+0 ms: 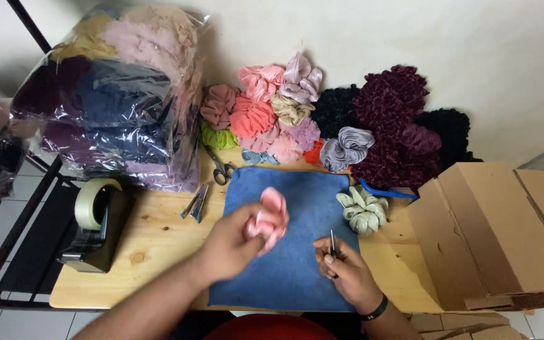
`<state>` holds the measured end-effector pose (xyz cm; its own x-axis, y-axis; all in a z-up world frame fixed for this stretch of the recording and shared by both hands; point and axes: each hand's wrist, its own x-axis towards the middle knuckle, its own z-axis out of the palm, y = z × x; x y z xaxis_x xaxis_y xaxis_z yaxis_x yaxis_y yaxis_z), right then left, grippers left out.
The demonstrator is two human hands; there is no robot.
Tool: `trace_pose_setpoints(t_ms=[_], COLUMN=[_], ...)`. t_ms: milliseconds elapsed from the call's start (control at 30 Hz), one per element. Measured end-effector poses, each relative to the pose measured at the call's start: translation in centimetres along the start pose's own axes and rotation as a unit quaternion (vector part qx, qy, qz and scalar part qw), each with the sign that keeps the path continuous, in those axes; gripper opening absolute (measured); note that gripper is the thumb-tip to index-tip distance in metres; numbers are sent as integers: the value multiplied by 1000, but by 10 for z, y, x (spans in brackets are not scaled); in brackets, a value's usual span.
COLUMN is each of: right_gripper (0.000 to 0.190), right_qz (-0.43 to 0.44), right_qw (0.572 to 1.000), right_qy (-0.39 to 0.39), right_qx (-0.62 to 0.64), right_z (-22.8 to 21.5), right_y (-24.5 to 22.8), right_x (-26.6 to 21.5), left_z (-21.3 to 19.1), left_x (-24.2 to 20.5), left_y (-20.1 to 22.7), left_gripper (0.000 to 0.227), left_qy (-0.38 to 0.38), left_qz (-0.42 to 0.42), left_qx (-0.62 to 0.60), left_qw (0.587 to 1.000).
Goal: Assembling fabric scrunchies by threading elastic through fabric strips using a small tool.
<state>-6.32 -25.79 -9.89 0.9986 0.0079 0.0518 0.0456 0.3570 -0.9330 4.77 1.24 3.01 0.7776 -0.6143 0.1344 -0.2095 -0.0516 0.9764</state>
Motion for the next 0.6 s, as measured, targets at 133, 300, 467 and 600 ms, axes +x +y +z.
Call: trace_pose_setpoints(t_ms=[133,300,467,600], right_gripper=[33,33,32,31], right_qz=[-2,-5,10,0], right_qw=[1000,999,999,999], right_qy=[13,27,33,33], right_qx=[-4,21,19,11], right_z=[1,0,2,7], right_y=[0,0,0,-2], right_x=[-1,1,1,1], left_z=[-2,-6,-15,-21], left_x=[48,62,60,60], left_y=[-14,-47,-60,-66], left_gripper=[23,30,34,36], left_qy=[1,64,59,72], left_qz=[25,6,59,55], left_qx=[-29,77,124,131], left_qw=[999,995,989,987])
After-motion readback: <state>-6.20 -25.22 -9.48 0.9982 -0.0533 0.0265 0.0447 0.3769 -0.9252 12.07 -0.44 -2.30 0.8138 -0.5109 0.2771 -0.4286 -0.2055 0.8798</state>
